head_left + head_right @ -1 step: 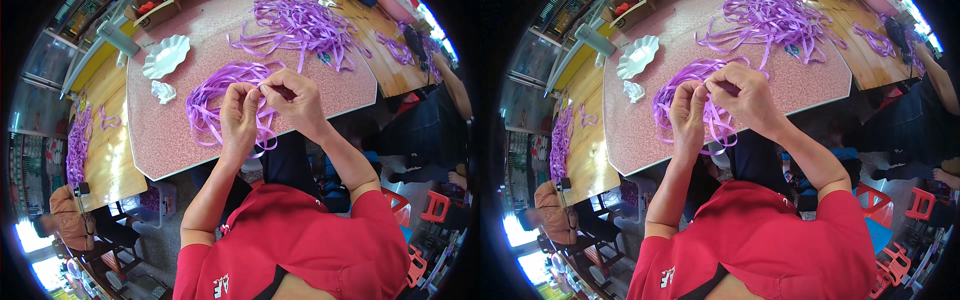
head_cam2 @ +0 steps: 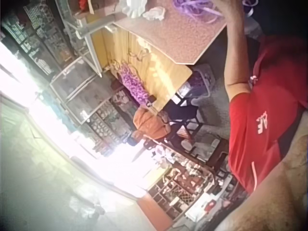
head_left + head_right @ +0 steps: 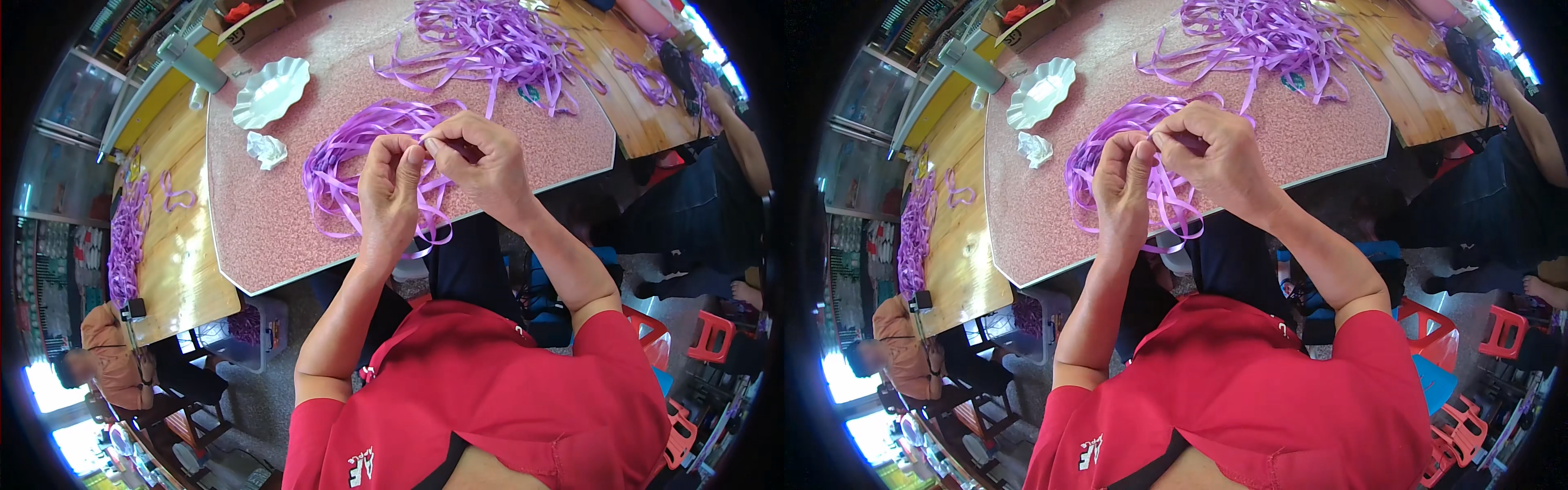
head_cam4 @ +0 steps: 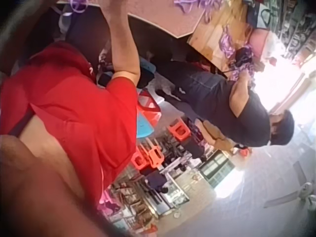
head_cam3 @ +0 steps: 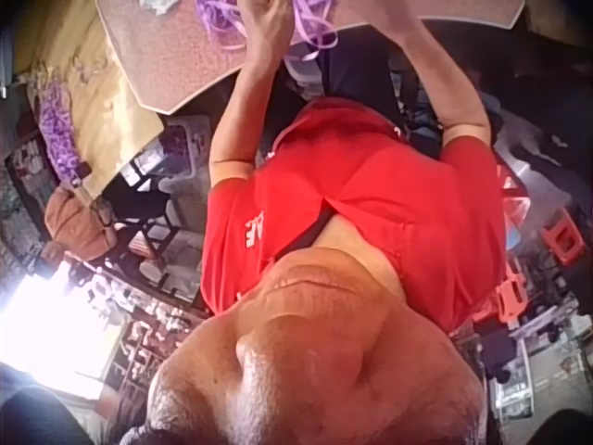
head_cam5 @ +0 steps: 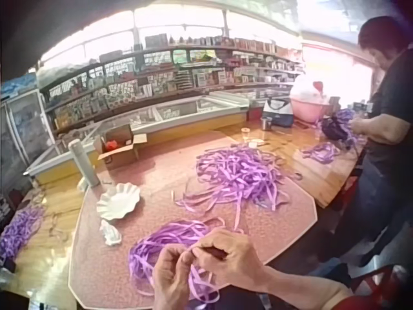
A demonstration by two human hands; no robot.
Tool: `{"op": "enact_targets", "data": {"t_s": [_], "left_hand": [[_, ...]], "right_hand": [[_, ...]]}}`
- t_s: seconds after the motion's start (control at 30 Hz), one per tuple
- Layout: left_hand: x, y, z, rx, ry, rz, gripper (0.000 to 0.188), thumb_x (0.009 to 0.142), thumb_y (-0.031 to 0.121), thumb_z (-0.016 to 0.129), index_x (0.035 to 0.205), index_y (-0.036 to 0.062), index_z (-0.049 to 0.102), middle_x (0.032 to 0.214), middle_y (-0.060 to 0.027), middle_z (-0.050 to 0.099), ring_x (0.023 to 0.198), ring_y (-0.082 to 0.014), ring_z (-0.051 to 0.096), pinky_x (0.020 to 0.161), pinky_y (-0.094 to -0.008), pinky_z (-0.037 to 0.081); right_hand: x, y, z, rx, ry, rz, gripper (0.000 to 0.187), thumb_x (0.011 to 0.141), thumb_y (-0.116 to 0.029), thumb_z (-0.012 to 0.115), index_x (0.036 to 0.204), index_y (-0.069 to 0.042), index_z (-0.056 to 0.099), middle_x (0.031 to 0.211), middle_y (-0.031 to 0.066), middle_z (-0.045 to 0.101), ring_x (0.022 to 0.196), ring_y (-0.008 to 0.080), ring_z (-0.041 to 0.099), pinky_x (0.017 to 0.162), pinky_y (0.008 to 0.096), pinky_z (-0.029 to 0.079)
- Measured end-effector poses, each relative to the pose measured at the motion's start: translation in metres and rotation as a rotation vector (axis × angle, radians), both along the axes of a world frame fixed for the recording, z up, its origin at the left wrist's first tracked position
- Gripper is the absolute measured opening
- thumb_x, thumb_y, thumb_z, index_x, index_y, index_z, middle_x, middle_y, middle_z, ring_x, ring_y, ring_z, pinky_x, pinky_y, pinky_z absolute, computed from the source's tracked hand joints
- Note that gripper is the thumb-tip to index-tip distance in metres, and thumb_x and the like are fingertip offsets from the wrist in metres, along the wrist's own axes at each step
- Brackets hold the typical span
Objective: Tying knots in purple plastic strips at a factory workbench.
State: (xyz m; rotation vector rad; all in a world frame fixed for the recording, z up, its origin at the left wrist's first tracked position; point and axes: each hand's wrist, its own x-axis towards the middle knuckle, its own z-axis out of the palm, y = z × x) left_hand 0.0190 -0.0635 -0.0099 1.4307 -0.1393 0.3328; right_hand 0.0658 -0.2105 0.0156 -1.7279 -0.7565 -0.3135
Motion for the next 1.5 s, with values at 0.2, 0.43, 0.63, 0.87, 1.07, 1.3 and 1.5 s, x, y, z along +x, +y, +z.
{"op": "enact_targets", "data": {"t_s": [0.2, 0.43, 0.63, 0.87, 1.07, 1.3, 1.5], "left_hand": [[-0.003, 0.007, 0.003, -0.045, 0.017, -0.060, 0.016, 0.100, 0.019, 0.058, 0.104, 0.0041, 0.055, 0.096, 0.0031, 0.054, 0.088, -0.0042, 0.047, 0.080, -0.0193, 0.039], [0.000, 0.004, -0.003, 0.022, -0.030, 0.010, 0.015, 0.100, 0.019, 0.058, 0.103, 0.0046, 0.055, 0.096, 0.0025, 0.054, 0.088, -0.0048, 0.047, 0.080, -0.0206, 0.039], [0.009, -0.001, -0.008, 0.186, -0.231, 0.204, 0.015, 0.092, 0.006, 0.066, 0.099, 0.0018, 0.053, 0.092, -0.0074, 0.054, 0.086, -0.0170, 0.052, 0.079, -0.0297, 0.043], [0.009, -0.002, 0.002, 0.672, -0.440, 0.503, 0.018, 0.079, 0.003, 0.073, 0.092, 0.0047, 0.060, 0.091, -0.0093, 0.060, 0.087, -0.0250, 0.058, 0.076, -0.0368, 0.042], [0.007, 0.000, 0.007, 0.434, -0.202, 0.320, 0.013, 0.078, 0.001, 0.072, 0.084, 0.0039, 0.060, 0.087, -0.0072, 0.060, 0.082, -0.0188, 0.057, 0.075, -0.0325, 0.043], [0.005, -0.012, 0.004, -0.322, -0.012, 0.086, 0.010, 0.086, -0.001, 0.064, 0.092, 0.0039, 0.058, 0.090, -0.0008, 0.058, 0.083, -0.0081, 0.052, 0.075, -0.0243, 0.043], [0.007, -0.008, -0.003, -0.447, -0.026, 0.014, 0.010, 0.089, 0.000, 0.060, 0.098, 0.0031, 0.056, 0.094, -0.0018, 0.059, 0.084, -0.0070, 0.052, 0.078, -0.0232, 0.043]], "right_hand": [[-0.003, -0.002, 0.011, -0.002, 0.452, 0.094, 0.008, 0.092, -0.006, 0.064, 0.090, 0.001, 0.066, 0.085, -0.0010, 0.064, 0.076, 0.0031, 0.058, 0.065, 0.0195, 0.048], [-0.001, 0.002, 0.001, 0.124, 0.414, 0.179, 0.009, 0.093, -0.010, 0.063, 0.094, -0.001, 0.065, 0.076, -0.0052, 0.057, 0.067, -0.0004, 0.049, 0.058, 0.0176, 0.040], [-0.003, 0.007, 0.003, 0.314, 0.660, 0.225, 0.010, 0.093, -0.013, 0.063, 0.093, -0.004, 0.067, 0.068, -0.0080, 0.053, 0.055, -0.0018, 0.041, 0.048, 0.0173, 0.031], [0.001, 0.006, -0.010, 0.130, 0.146, 0.031, 0.007, 0.092, -0.007, 0.063, 0.094, -0.001, 0.067, 0.077, -0.0021, 0.059, 0.063, 0.0047, 0.053, 0.052, 0.0216, 0.040], [0.007, -0.003, -0.005, -0.089, -0.196, 0.032, 0.007, 0.091, -0.003, 0.064, 0.096, 0.003, 0.066, 0.084, 0.0009, 0.062, 0.073, 0.0051, 0.056, 0.061, 0.0219, 0.045], [-0.003, -0.001, 0.001, 0.118, 0.411, 0.104, 0.009, 0.091, -0.003, 0.064, 0.097, 0.003, 0.066, 0.086, 0.0015, 0.063, 0.078, 0.0042, 0.057, 0.065, 0.0219, 0.047], [-0.001, -0.004, 0.002, 0.002, 0.169, 0.137, 0.010, 0.088, 0.002, 0.065, 0.098, 0.003, 0.066, 0.090, 0.0015, 0.061, 0.078, 0.0048, 0.058, 0.065, 0.0195, 0.048]]}}
